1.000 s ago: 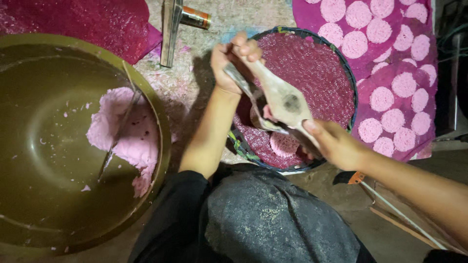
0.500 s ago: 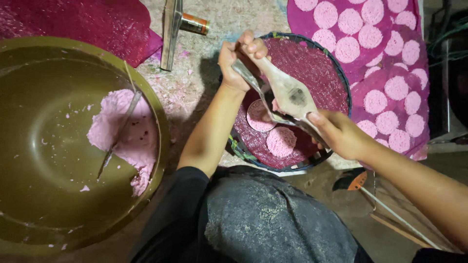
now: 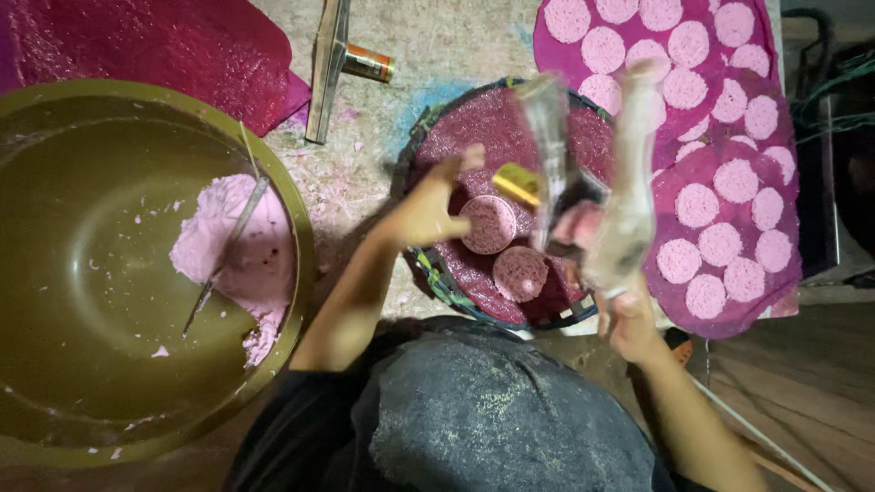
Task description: The person sits at a low table and uses a hand-held wooden press mold to form pink paste into round discs. They scoop paste from a large basin into the mold, press it over a tray, release the formed disc onto the tray, and repeat, filling trays with molded discs.
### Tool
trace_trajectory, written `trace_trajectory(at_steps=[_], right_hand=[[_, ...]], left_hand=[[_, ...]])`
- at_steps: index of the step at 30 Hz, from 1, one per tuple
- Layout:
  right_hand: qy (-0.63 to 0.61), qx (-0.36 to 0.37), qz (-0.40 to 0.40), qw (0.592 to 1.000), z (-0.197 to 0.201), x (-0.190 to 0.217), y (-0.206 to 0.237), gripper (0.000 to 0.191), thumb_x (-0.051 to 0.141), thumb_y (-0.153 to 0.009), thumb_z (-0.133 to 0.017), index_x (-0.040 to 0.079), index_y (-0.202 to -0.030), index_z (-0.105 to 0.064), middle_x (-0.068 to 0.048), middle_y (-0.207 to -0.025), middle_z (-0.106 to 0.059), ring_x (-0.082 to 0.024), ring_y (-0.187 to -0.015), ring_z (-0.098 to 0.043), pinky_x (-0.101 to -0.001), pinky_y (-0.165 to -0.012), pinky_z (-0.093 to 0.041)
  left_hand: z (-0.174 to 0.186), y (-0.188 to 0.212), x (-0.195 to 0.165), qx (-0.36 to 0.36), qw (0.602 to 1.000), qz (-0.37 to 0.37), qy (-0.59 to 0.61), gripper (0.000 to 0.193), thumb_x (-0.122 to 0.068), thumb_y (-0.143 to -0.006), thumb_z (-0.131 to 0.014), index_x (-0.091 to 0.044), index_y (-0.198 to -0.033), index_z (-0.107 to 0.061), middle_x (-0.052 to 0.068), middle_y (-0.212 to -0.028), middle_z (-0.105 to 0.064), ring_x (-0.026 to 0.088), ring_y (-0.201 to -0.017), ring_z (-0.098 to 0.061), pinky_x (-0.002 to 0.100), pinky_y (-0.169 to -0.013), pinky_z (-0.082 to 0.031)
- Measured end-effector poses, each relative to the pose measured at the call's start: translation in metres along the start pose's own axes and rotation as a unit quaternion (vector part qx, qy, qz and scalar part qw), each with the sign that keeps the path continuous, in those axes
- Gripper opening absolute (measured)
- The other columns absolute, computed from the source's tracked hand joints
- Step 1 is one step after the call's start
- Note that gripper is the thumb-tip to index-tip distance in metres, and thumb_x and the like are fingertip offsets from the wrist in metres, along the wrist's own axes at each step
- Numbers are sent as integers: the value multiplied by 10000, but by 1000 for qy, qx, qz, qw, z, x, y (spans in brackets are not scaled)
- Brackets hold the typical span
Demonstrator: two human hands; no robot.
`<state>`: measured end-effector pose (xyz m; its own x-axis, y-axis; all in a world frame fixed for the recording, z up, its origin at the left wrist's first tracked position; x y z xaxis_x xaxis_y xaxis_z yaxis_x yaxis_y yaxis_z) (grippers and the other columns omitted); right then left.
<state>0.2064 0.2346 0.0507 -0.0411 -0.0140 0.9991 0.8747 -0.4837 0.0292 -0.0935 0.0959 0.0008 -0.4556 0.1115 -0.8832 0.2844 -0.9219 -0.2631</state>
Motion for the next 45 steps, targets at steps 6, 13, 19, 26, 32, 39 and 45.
trace_trajectory(at_steps=[6,13,19,26,32,39,45], right_hand=[[-182,-77,55,979,13,-28,28,928,690,-856,-744,91,-1488,-421,-85,-1388,-530,-238,-1238,-537,-410,-1053,-455],[-126,-166,124,970,24,-23,51,860,765,-878,-666,161,-1459,-475,-46,-1227,-536,-200,-1042,-517,-390,-912,-429],[-135,-180,131,965,21,-17,61,836,780,-914,-629,129,-1403,-442,-22,-1231,-506,-187,-1031,-489,-382,-883,-426],[-102,-187,147,966,11,-8,68,919,808,-919,-572,95,-1482,-431,-45,-1246,-521,-203,-1040,-497,-392,-898,-414],[-121,-196,135,964,9,-14,70,899,791,-916,-581,109,-1477,-414,-25,-1311,-506,-197,-1099,-496,-405,-900,-417],[-151,-171,126,966,4,-26,65,822,738,-953,-592,129,-1483,-437,-18,-1315,-532,-192,-1094,-517,-411,-936,-434],[-166,-114,135,970,-5,-29,58,723,690,-1016,-607,105,-1415,-464,-17,-1165,-525,-176,-1014,-505,-388,-878,-429]], left_hand=[[-44,28,-8,86,983,85,-141,1147,-217,-656,-914,-146,-1580,-238,162,-1501,-422,358,-1394,-353,510,-1145,-268],[-46,29,-16,65,981,58,-171,1132,-264,-657,-916,-144,-1593,-290,154,-1493,-461,355,-1375,-391,501,-1144,-306],[-35,9,-7,-1,990,59,-127,1136,-356,-690,-917,-177,-1606,-269,121,-1489,-510,334,-1356,-415,514,-1140,-298],[-2,-4,44,-124,958,234,-112,993,-381,-819,-794,-202,-1609,-220,139,-1615,-373,367,-1471,-337,540,-1145,-305],[-39,51,25,-270,939,209,42,746,2,-928,-532,-237,-1597,-303,113,-1672,-310,310,-1513,-383,381,-1073,-499],[-51,80,-30,-226,943,62,-235,193,-87,-868,-770,-176,-1039,-751,90,-1546,-459,394,-1418,-357,538,-1169,-321],[-55,93,-34,-183,945,76,-261,116,-165,-895,-769,-194,-1007,-765,66,-1485,-519,351,-1428,-388,556,-1211,-247]])
Point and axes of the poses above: each hand's wrist, its own y-axis away from the middle knuckle, its own z-axis out of the back of the hand, x = y × z, the point moved 2 cm from there along -y, towards the middle knuckle
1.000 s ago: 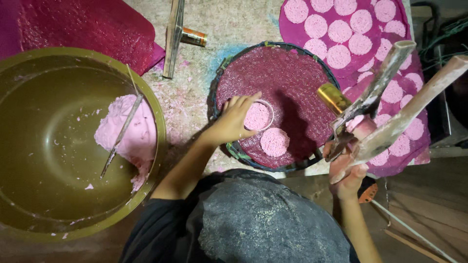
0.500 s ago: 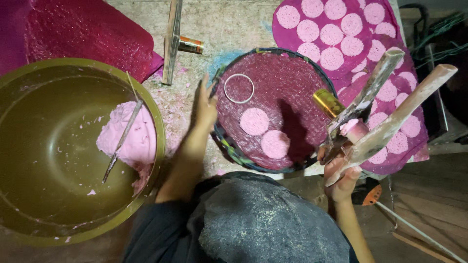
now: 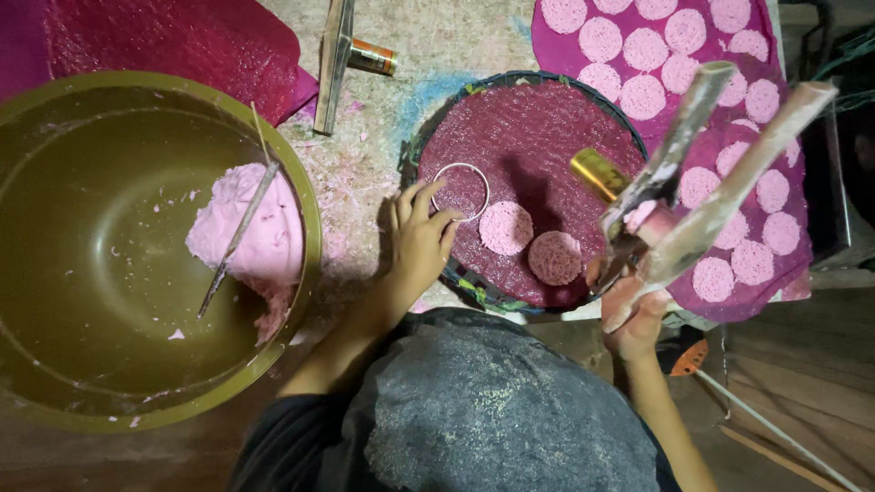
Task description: The person sits at a low table and uses a hand-held wooden press mold to form pink paste into round discs. They scoop paste from a large basin into the mold, press it over a tray, release the formed disc onto the tray, and repeat, filling trays with molded discs.
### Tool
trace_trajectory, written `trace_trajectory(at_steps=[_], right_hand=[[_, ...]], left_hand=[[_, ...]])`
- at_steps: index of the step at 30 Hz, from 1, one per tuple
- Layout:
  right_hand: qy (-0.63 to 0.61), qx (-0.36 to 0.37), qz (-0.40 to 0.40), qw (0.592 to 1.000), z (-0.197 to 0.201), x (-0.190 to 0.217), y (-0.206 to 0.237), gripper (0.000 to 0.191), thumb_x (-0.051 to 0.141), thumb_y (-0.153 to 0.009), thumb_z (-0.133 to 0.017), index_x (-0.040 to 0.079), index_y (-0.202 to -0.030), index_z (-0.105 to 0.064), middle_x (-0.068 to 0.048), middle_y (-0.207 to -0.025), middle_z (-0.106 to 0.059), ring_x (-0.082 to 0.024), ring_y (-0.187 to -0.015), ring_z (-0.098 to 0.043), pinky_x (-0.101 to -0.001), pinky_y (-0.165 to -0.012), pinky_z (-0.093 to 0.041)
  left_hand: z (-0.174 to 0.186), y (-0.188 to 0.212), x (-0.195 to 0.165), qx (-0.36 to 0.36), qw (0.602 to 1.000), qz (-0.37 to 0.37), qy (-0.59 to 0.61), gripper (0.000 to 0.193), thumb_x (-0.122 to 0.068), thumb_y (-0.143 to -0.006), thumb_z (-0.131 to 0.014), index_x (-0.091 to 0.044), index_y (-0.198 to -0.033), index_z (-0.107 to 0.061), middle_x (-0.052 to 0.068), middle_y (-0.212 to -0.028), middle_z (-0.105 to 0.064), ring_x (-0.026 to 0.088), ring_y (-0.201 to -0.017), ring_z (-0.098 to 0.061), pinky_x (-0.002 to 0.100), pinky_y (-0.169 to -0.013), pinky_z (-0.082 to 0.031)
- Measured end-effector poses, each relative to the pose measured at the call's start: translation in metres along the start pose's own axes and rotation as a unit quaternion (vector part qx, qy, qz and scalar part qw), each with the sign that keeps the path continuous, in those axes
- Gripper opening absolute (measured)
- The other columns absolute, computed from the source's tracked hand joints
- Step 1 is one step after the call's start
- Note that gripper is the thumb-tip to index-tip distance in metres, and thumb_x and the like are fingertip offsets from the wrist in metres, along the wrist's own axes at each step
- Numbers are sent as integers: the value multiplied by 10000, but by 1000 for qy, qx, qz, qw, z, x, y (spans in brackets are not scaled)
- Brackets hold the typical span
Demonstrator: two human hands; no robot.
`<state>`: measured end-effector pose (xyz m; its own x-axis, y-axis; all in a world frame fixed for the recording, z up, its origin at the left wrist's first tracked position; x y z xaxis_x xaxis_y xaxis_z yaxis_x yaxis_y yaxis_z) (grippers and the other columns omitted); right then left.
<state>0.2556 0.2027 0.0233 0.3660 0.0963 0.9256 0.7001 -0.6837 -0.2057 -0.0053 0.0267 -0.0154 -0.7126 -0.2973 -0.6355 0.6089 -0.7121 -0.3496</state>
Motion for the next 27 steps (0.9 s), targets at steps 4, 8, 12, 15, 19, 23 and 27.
trace_trajectory(at_steps=[4,8,12,15,19,23,27], right_hand=[[78,63,-92,991,-2,7,-15,697,654,-985,-536,68,-1362,-501,-50,-1128,-591,-188,-983,-571,-368,-858,-477],[132,175,-316,923,-14,11,-45,651,598,-962,-476,29,-1267,-561,-85,-1010,-665,-200,-872,-637,-352,-775,-526],[135,169,-592,777,-37,14,-80,635,558,-914,-427,1,-1143,-628,-124,-885,-738,-227,-761,-708,-350,-714,-581],[318,262,-505,759,-52,29,-122,740,657,-931,-371,-7,-990,-691,-85,-802,-728,-173,-718,-702,-323,-619,-532],[476,302,-385,731,-85,24,-148,807,694,-970,-357,-30,-877,-702,-107,-669,-636,-213,-609,-616,-395,-586,-518],[534,301,-342,712,-115,14,-149,766,688,-942,-357,-17,-898,-655,-108,-611,-587,-212,-574,-637,-412,-582,-535],[545,324,-321,704,-128,20,-148,821,684,-980,-348,-57,-862,-681,-133,-620,-605,-244,-611,-620,-433,-619,-516]], left_hand=[[7,-15,0,-12,999,-33,-21,556,-271,-908,-760,-92,-1415,-616,179,-1554,-455,363,-1464,-342,594,-1217,-158],[12,-70,5,71,739,74,666,777,-517,-973,-654,-63,-1550,-399,153,-1595,-436,320,-1512,-391,491,-1280,-251],[16,-110,-1,147,347,3,926,694,-650,-1014,-499,-61,-1374,-572,82,-1234,-599,256,-1255,-561,436,-1218,-369],[14,-122,8,78,306,24,949,519,-611,-1076,-465,-107,-1109,-582,21,-954,-562,206,-1014,-569,438,-1148,-443],[15,-126,36,12,319,18,948,464,-595,-1062,-473,-157,-921,-532,-20,-818,-506,175,-860,-547,442,-1029,-497],[17,-124,63,-3,334,-3,942,413,-549,-1036,-477,-169,-879,-512,-42,-778,-450,156,-793,-509,416,-949,-536],[3,-116,69,-25,321,22,946,339,-480,-1008,-492,-175,-860,-505,-50,-751,-435,148,-763,-497,410,-916,-548]])
Point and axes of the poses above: each hand's wrist, its own y-axis away from the middle knuckle, its own z-axis out of the back of the hand, x = y × z, the point moved 2 cm from there along -y, towards the middle knuckle
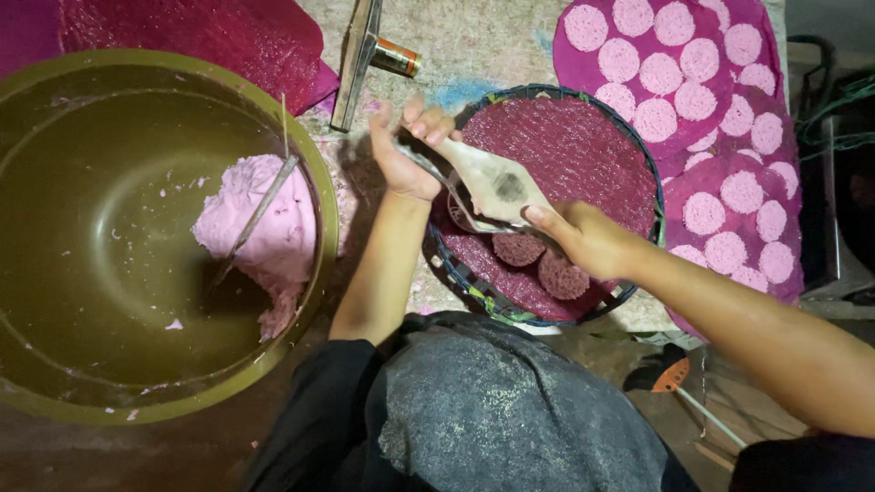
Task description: The person sits at a low table and uses a hand-held wooden press mold to form pink paste into round discs. They scoop paste from a large basin into the mold, press it over a tray, release the formed disc onto the tray, and repeat, filling trays with molded discs.
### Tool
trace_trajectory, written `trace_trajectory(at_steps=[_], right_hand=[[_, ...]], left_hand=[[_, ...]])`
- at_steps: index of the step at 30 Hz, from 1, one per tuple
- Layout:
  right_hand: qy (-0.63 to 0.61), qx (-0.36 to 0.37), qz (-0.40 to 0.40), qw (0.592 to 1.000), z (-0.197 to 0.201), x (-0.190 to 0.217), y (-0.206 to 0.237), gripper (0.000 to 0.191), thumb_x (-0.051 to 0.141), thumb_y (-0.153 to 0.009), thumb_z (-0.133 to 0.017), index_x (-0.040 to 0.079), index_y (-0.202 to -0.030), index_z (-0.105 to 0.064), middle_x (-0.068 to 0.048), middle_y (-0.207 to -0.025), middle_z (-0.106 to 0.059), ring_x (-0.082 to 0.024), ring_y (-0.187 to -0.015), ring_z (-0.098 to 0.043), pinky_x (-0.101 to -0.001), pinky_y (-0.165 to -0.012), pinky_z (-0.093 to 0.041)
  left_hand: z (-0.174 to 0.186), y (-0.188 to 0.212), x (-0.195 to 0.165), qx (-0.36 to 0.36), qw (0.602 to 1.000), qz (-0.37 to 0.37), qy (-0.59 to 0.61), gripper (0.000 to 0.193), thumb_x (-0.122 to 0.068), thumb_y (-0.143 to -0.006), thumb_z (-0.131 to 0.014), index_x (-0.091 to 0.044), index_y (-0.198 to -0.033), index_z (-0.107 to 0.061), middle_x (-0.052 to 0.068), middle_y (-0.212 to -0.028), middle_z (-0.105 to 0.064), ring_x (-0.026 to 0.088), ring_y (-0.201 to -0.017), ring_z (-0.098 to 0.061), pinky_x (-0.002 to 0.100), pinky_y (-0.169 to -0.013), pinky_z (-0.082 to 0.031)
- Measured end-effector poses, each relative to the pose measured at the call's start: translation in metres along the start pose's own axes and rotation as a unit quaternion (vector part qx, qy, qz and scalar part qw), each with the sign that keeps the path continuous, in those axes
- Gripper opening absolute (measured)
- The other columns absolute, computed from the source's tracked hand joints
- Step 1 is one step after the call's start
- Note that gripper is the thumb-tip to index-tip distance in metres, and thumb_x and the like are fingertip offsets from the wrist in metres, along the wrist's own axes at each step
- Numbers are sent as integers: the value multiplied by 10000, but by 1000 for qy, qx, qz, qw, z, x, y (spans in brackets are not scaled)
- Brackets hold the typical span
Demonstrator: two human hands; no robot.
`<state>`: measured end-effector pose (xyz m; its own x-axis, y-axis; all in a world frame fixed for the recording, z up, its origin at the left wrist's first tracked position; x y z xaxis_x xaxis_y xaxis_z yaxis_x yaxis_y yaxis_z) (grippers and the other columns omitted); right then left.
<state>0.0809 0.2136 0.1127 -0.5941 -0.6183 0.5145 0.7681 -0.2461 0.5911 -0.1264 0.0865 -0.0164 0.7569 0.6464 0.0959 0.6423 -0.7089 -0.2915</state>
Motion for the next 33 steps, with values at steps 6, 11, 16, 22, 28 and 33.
trace_trajectory(at_steps=[6,11,16,22,28,33], right_hand=[[68,-36,-61,995,20,0,3,780,652,-963,-390,-49,-1010,-727,-208,-707,-706,-345,-716,-741,-491,-727,-552],[92,-119,9,989,17,2,-7,700,590,-977,-469,-48,-1187,-667,-288,-800,-697,-441,-863,-720,-539,-800,-506],[12,-129,114,985,-3,4,-23,663,535,-989,-459,-31,-1297,-615,-267,-782,-666,-411,-773,-693,-518,-730,-511],[-6,-65,26,998,-9,-5,-19,676,555,-1048,-428,-63,-1048,-699,-172,-671,-630,-282,-644,-647,-476,-676,-530],[63,-79,-41,994,15,-8,-13,656,572,-1003,-442,-12,-1160,-696,-234,-693,-672,-333,-680,-707,-488,-713,-537],[4,-157,134,978,4,-2,-18,624,511,-1031,-463,-44,-1244,-654,-279,-926,-714,-378,-878,-717,-491,-797,-520]], left_hand=[[16,-14,25,-36,999,-23,-10,278,-415,-974,-508,-191,-814,-476,-58,-720,-419,135,-729,-473,386,-855,-526],[6,-35,12,-27,998,-17,-59,306,-437,-968,-489,-202,-779,-440,-71,-674,-378,122,-662,-425,354,-771,-465],[-8,-34,-11,-15,991,-25,-133,358,-494,-963,-464,-204,-759,-420,-69,-650,-359,120,-615,-391,335,-731,-418],[4,-17,-3,-125,988,-36,-88,378,-488,-956,-421,-192,-723,-418,-58,-603,-369,134,-582,-392,366,-710,-408],[8,-31,22,-170,983,-40,-52,320,-423,-916,-412,-198,-688,-413,-43,-590,-370,154,-568,-393,373,-658,-392],[-3,-41,8,-159,981,-50,-100,342,-453,-911,-414,-190,-693,-416,-55,-565,-352,143,-534,-365,361,-621,-373]])
Point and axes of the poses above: each hand's wrist, its own y-axis away from the middle knuckle, its own z-axis out of the back of the hand, x = y × z, the point moved 2 cm from there along -y, towards the middle knuckle
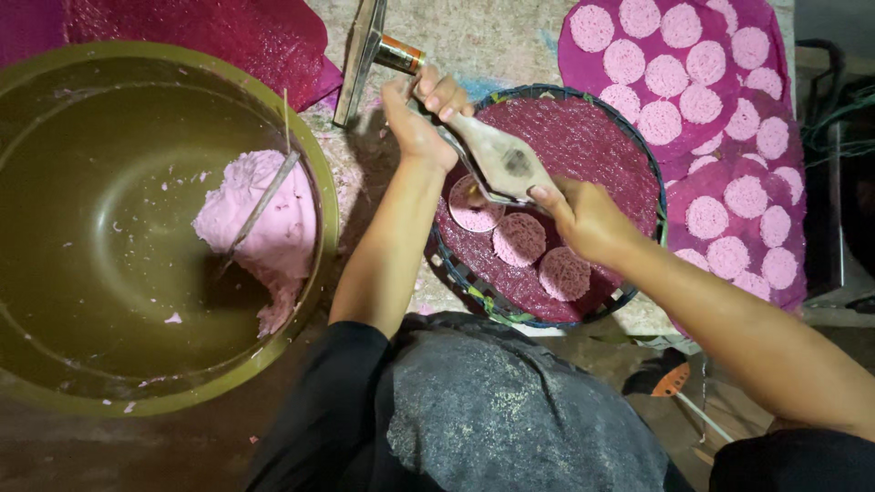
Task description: The person sits at a low table and uses a hand-held wooden press mold to form pink paste into round discs. They scoop paste from a large basin into the mold, press it over a tray, release the formed disc onto the tray, and repeat, filling trays with molded discs.
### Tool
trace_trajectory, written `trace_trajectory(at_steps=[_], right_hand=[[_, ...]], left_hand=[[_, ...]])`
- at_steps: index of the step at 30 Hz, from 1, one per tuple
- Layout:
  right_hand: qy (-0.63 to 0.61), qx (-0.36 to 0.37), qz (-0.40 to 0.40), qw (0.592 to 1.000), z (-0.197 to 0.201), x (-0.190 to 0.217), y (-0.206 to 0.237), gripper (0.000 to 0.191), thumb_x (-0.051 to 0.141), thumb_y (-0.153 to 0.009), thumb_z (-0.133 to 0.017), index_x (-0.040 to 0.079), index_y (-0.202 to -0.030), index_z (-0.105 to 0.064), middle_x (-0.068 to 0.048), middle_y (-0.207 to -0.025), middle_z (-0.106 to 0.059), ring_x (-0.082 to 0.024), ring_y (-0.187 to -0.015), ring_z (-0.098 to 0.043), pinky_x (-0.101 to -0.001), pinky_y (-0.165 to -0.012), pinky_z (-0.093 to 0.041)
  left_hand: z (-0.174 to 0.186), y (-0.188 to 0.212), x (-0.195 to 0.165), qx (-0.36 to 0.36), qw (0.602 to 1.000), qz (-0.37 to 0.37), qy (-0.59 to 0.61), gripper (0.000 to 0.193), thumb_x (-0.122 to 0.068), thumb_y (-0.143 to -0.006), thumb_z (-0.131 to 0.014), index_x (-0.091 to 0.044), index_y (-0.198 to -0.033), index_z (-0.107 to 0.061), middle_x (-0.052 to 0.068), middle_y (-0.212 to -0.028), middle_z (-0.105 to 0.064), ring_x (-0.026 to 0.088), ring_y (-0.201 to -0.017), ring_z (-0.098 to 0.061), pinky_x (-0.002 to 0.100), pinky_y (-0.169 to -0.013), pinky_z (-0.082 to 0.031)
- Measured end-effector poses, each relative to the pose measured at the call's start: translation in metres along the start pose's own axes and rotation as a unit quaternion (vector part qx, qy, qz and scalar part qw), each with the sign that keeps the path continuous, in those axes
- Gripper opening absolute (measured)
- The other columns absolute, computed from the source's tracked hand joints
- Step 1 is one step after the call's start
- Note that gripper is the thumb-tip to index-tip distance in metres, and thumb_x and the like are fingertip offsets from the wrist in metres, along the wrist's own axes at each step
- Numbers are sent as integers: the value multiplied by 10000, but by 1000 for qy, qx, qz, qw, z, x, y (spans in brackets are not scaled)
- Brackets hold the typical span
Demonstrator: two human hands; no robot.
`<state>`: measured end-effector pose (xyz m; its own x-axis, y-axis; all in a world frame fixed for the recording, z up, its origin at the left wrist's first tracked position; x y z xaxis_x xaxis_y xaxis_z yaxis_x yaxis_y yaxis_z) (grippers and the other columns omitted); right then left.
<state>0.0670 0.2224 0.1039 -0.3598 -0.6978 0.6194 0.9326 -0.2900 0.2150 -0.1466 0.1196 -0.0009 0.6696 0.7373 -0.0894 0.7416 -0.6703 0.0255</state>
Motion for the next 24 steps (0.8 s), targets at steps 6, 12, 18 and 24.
trace_trajectory(at_steps=[6,12,18,24], right_hand=[[73,16,-82,994,3,-20,-1,563,489,-1030,-487,14,-1246,-696,-301,-948,-714,-427,-921,-710,-502,-831,-522],[-75,-24,43,996,-30,-35,-3,549,475,-1091,-493,-38,-1080,-689,-127,-793,-665,-211,-767,-592,-389,-687,-505],[-216,-112,85,966,-14,-58,44,663,633,-1028,-505,-8,-1128,-637,15,-748,-563,-52,-636,-517,-236,-550,-437],[-317,-193,40,928,-10,-73,74,872,811,-960,-427,-18,-1173,-596,-10,-725,-553,-87,-558,-478,-256,-474,-343]], left_hand=[[-7,1,8,-30,999,5,10,387,-490,-890,-403,-196,-641,-384,-53,-539,-336,132,-491,-345,344,-573,-353],[-7,7,-18,96,994,-3,-52,412,-519,-949,-400,-155,-786,-503,-6,-696,-483,160,-674,-478,347,-711,-413],[10,52,6,169,659,-168,-713,384,-113,-1041,-342,-123,-1330,-594,103,-1444,-556,260,-1404,-520,434,-1253,-413],[21,104,36,207,305,-110,-923,328,-212,-883,-680,-136,-1202,-701,172,-1491,-452,408,-1389,-354,586,-1159,-288]])
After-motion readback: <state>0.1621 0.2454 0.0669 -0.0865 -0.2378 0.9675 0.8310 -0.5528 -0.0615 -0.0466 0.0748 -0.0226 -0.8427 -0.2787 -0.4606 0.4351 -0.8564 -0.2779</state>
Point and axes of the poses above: each hand's wrist, its own y-axis away from the middle knuckle, its own z-axis out of the back of the hand, x = y × z, the point moved 2 cm from there along -y, towards the middle knuckle
